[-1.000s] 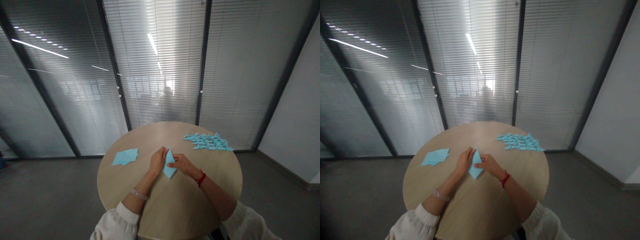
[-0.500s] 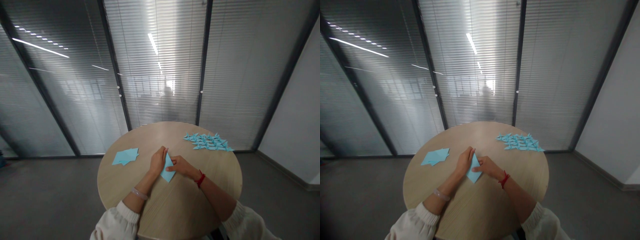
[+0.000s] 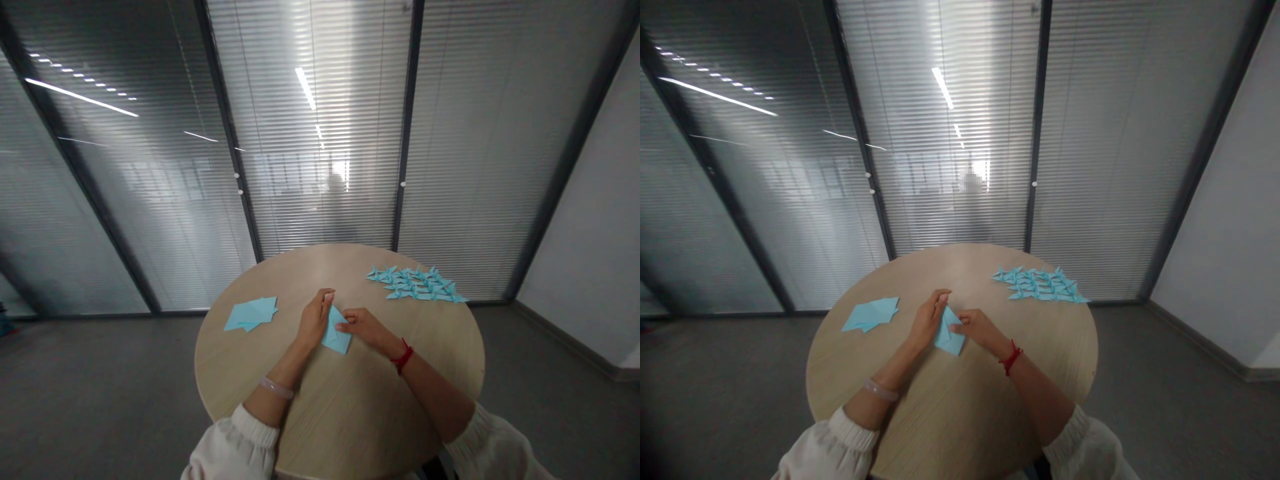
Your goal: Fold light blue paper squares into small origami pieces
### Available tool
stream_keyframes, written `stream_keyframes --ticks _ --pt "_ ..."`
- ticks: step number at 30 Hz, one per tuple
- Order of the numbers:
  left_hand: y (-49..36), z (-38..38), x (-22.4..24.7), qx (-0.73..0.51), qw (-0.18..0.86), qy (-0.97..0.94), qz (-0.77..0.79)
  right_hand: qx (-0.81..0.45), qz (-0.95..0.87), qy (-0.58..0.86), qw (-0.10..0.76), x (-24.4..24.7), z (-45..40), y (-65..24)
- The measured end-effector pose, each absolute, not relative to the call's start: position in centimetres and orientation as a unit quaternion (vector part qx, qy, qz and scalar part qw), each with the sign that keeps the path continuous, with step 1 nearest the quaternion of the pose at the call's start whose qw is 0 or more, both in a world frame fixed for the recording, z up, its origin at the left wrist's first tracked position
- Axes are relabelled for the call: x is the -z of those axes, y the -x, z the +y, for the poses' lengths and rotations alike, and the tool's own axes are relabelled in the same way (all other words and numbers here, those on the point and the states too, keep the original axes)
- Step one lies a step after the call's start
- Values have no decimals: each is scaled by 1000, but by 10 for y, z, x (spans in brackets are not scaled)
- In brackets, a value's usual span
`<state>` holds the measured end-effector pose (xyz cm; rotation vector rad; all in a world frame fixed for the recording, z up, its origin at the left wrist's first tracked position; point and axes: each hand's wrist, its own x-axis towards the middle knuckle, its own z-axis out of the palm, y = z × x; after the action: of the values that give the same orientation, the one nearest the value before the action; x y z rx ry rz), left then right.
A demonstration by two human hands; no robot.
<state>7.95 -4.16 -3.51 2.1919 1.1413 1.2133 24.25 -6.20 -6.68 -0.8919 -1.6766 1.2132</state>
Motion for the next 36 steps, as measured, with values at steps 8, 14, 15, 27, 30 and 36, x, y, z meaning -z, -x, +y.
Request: stream_keyframes --ticks 8,14,15,27,30,36 --pt "-84 -34 53 -431 278 -796 320 -382 -599 433 555 68 -56 -254" --pt "-85 -34 54 -404 278 -818 301 -381 -565 425 596 69 -55 -254" --pt "-84 -34 53 -405 274 -819 301 -384 -563 420 599 70 -55 -253" --pt "-81 -38 47 -414 294 -799 321 -461 -519 386 608 63 -61 -250" --pt "-81 -39 46 -422 275 -792 345 -469 -517 383 605 61 -63 -249" --pt "-81 -37 48 -438 274 -768 378 -472 -535 373 593 63 -63 -250"
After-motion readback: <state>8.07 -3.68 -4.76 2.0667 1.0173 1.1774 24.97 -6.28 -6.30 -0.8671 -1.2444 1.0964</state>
